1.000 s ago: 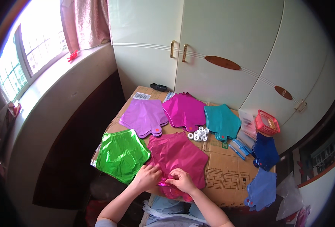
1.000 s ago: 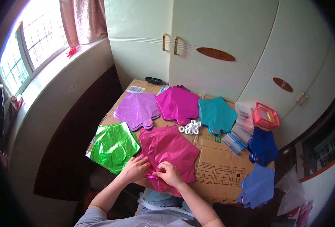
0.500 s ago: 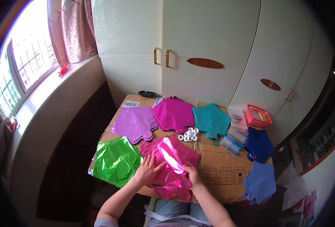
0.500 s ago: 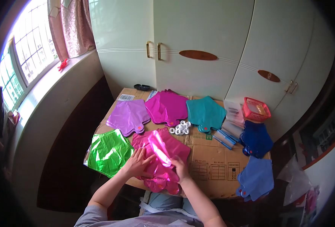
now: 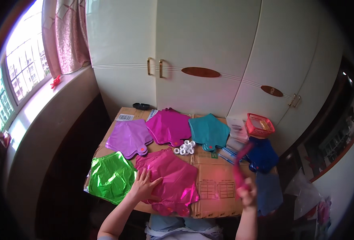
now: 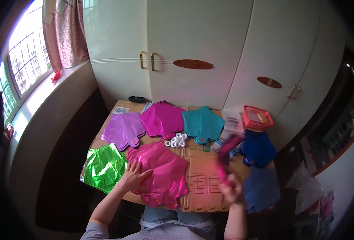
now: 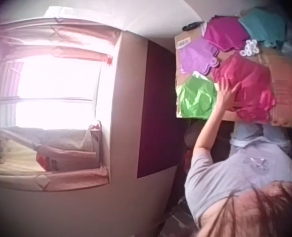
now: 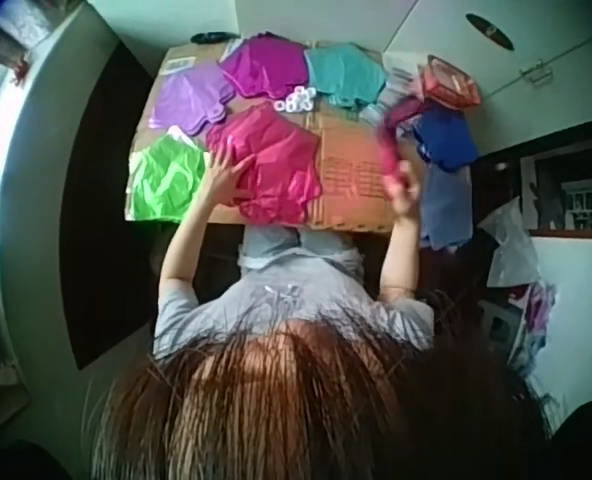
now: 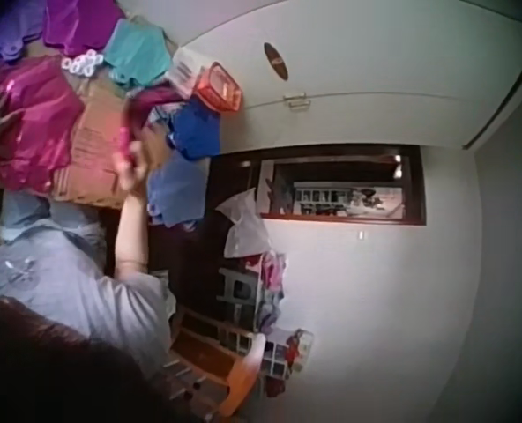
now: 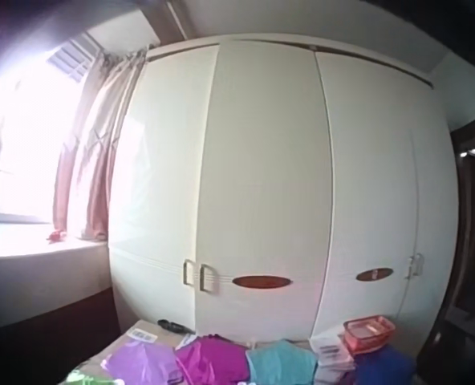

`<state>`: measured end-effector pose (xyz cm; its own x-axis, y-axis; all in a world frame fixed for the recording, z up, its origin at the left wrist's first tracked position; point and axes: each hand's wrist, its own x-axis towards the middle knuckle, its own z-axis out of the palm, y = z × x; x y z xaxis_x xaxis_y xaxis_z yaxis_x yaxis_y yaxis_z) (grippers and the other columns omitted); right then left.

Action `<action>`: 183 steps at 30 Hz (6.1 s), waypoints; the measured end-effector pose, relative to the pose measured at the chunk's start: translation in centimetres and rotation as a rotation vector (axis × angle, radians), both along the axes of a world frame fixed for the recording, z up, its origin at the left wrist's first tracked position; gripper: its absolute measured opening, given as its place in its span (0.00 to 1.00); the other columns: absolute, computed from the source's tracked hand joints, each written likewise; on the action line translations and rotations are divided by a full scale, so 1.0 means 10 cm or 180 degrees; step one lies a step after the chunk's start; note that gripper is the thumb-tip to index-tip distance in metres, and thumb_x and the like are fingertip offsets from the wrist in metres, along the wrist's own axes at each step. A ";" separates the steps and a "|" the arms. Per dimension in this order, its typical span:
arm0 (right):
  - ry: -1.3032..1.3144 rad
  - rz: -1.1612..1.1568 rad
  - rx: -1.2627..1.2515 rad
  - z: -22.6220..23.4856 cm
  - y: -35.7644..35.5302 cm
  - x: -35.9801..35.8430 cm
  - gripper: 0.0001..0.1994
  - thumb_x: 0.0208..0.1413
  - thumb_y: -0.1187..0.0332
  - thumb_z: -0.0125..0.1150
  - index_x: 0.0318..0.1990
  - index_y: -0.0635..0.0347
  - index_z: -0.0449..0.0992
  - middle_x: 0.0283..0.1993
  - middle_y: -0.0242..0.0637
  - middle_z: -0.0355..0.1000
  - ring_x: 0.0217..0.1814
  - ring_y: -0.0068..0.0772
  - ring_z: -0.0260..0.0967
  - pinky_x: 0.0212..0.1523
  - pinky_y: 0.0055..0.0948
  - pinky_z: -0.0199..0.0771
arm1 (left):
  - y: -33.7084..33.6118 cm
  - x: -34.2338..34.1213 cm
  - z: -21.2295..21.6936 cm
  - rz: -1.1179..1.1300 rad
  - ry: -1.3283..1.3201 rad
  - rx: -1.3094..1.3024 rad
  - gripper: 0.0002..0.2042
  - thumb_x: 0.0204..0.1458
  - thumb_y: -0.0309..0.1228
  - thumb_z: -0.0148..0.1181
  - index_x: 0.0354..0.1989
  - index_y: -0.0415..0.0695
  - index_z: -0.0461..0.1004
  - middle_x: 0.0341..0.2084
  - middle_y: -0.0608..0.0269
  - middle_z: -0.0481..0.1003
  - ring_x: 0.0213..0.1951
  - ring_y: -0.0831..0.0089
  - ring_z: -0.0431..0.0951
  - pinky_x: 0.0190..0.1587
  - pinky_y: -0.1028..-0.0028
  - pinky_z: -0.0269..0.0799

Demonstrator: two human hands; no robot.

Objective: Folding colorful plastic sheets and placing them into clear packaging bags with cardboard inserts.

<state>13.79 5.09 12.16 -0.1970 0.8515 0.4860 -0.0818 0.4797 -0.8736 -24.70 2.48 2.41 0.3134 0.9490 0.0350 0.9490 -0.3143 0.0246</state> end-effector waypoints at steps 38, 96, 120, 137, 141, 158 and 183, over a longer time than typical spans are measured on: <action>-0.3573 -0.2197 0.0163 -1.16 -0.29 1.54 0.09 0.48 0.66 0.61 0.35 0.61 0.77 0.44 0.41 0.75 0.51 0.42 0.71 0.49 0.36 0.73 | 2.05 2.79 -0.06 -0.1525 -0.0611 0.1234 0.02 0.44 0.27 0.53 0.26 0.45 0.70 0.29 0.62 0.68 0.36 0.66 0.75 0.32 0.69 0.76; -0.3457 -0.1830 0.0545 -1.03 2.04 2.09 0.05 0.52 0.66 0.56 0.36 0.49 0.77 0.35 0.35 0.76 0.37 0.43 0.74 0.37 0.39 0.75 | 1.62 3.28 0.26 -0.2776 -0.1436 -0.0329 0.18 0.50 0.36 0.58 0.51 0.50 0.72 0.54 0.58 0.68 0.54 0.63 0.70 0.55 0.59 0.63; -0.3782 -0.2045 -0.0002 -1.23 2.07 1.78 0.08 0.47 0.64 0.62 0.27 0.59 0.80 0.29 0.43 0.75 0.34 0.44 0.75 0.37 0.39 0.74 | 2.42 3.69 0.25 -0.1911 -0.0850 0.0391 0.13 0.49 0.40 0.57 0.39 0.46 0.76 0.41 0.62 0.75 0.48 0.66 0.73 0.49 0.64 0.65; -0.0340 -0.0979 -0.2040 -1.28 2.21 2.26 0.07 0.50 0.67 0.64 0.32 0.61 0.78 0.28 0.27 0.73 0.27 0.17 0.67 0.31 0.21 0.67 | 2.52 4.21 -0.02 -0.1575 -0.0486 0.0145 0.22 0.46 0.33 0.58 0.51 0.45 0.66 0.42 0.60 0.75 0.55 0.65 0.69 0.54 0.58 0.60; 0.0446 -0.1031 -0.2201 -1.36 2.25 2.38 0.04 0.52 0.69 0.62 0.32 0.59 0.76 0.27 0.26 0.71 0.29 0.18 0.65 0.31 0.20 0.66 | 2.45 4.19 -0.16 -0.1967 -0.0132 0.0885 0.12 0.49 0.33 0.52 0.42 0.47 0.73 0.37 0.60 0.75 0.52 0.66 0.70 0.56 0.47 0.55; -0.1463 -0.4577 0.1500 0.44 1.91 3.31 0.06 0.56 0.77 0.52 0.41 0.62 0.66 0.32 0.47 0.69 0.34 0.47 0.71 0.38 0.35 0.69 | 2.41 4.15 -0.08 -0.1765 0.0139 0.0274 0.12 0.53 0.32 0.46 0.41 0.47 0.75 0.40 0.58 0.73 0.53 0.66 0.67 0.60 0.37 0.45; -0.3721 -0.0361 0.1880 -1.26 2.82 -0.95 0.08 0.48 0.67 0.56 0.24 0.60 0.76 0.33 0.41 0.72 0.40 0.44 0.73 0.40 0.39 0.76 | 2.37 0.84 -0.16 0.0342 -0.1134 0.0742 0.14 0.46 0.40 0.59 0.42 0.50 0.76 0.40 0.63 0.76 0.51 0.65 0.71 0.52 0.49 0.57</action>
<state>4.31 33.28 -0.48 -0.6946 0.6103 0.3809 0.6408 0.7655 -0.0581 -16.33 26.17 0.81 0.1431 0.9295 0.3400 0.9217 -0.2503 0.2963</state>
